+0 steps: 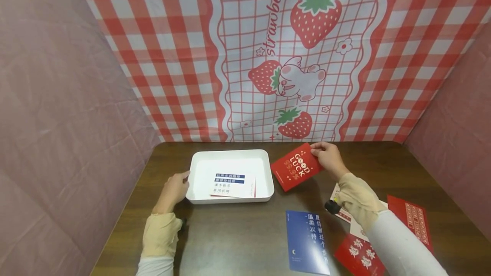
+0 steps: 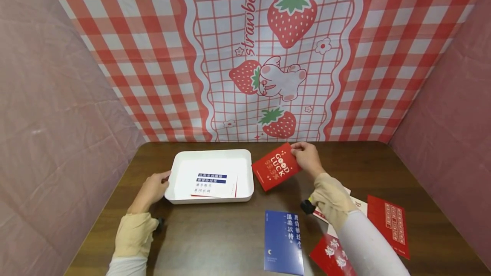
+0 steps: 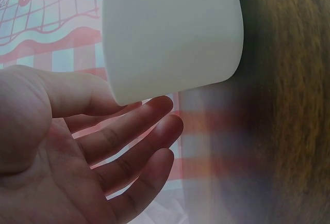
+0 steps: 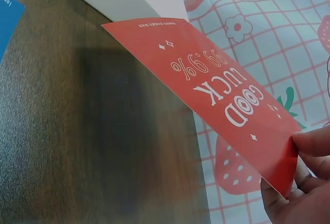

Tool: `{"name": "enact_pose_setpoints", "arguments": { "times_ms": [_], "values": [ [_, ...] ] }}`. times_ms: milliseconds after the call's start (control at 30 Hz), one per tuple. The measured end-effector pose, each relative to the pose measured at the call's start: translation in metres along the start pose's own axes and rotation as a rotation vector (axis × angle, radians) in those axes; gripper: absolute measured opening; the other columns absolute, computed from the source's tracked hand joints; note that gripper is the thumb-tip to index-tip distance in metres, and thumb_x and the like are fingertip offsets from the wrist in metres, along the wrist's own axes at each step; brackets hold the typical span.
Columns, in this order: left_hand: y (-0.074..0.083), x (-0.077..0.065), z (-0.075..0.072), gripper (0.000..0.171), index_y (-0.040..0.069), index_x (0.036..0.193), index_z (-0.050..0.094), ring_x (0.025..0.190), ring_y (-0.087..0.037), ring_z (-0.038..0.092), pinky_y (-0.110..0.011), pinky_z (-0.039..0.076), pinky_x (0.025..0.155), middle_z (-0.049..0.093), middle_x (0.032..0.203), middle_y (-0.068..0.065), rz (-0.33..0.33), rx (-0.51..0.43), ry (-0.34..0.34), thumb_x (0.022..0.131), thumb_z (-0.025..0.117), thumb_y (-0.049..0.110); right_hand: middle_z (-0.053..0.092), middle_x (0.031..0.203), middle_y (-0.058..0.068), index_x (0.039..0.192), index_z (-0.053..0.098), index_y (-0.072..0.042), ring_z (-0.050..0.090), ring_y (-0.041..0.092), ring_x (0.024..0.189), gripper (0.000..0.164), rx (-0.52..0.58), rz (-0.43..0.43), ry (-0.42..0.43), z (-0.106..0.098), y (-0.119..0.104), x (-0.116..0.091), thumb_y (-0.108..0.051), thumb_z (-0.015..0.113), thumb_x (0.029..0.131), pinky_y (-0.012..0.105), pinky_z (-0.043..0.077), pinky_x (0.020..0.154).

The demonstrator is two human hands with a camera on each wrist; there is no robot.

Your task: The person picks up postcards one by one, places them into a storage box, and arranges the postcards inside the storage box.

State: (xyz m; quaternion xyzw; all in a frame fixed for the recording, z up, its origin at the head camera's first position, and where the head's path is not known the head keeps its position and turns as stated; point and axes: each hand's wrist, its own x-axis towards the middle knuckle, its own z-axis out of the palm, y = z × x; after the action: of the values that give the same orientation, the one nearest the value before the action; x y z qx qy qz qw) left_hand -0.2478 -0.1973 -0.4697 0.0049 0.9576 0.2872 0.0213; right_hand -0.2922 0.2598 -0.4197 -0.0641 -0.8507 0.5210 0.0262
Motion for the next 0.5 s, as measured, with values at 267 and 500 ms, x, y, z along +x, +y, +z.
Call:
{"name": "enact_pose_setpoints", "arguments": {
  "times_ms": [267, 500],
  "values": [
    [0.0009, -0.0014, -0.0002, 0.047, -0.002, 0.137, 0.053, 0.110, -0.043, 0.060, -0.058, 0.047, 0.092, 0.056, 0.133, -0.028, 0.012, 0.011, 0.009, 0.091, 0.045, 0.005, 0.062, 0.090, 0.007, 0.119, 0.056, 0.010, 0.057, 0.002, 0.067, 0.029, 0.027, 0.012, 0.034, 0.0020, -0.0032, -0.0011, -0.009, 0.051, 0.098, 0.021, 0.054, 0.059],
    [0.0010, -0.0015, -0.0002, 0.047, -0.002, 0.138, 0.052, 0.111, -0.042, 0.060, -0.057, 0.047, 0.093, 0.056, 0.134, -0.027, 0.004, 0.006, 0.006, 0.091, 0.045, 0.004, 0.066, 0.093, 0.010, 0.119, 0.056, 0.010, 0.056, 0.000, 0.067, 0.031, 0.045, 0.005, 0.060, 0.0055, -0.0055, -0.0007, -0.010, 0.052, 0.097, 0.019, 0.052, 0.060]
  ]
}}
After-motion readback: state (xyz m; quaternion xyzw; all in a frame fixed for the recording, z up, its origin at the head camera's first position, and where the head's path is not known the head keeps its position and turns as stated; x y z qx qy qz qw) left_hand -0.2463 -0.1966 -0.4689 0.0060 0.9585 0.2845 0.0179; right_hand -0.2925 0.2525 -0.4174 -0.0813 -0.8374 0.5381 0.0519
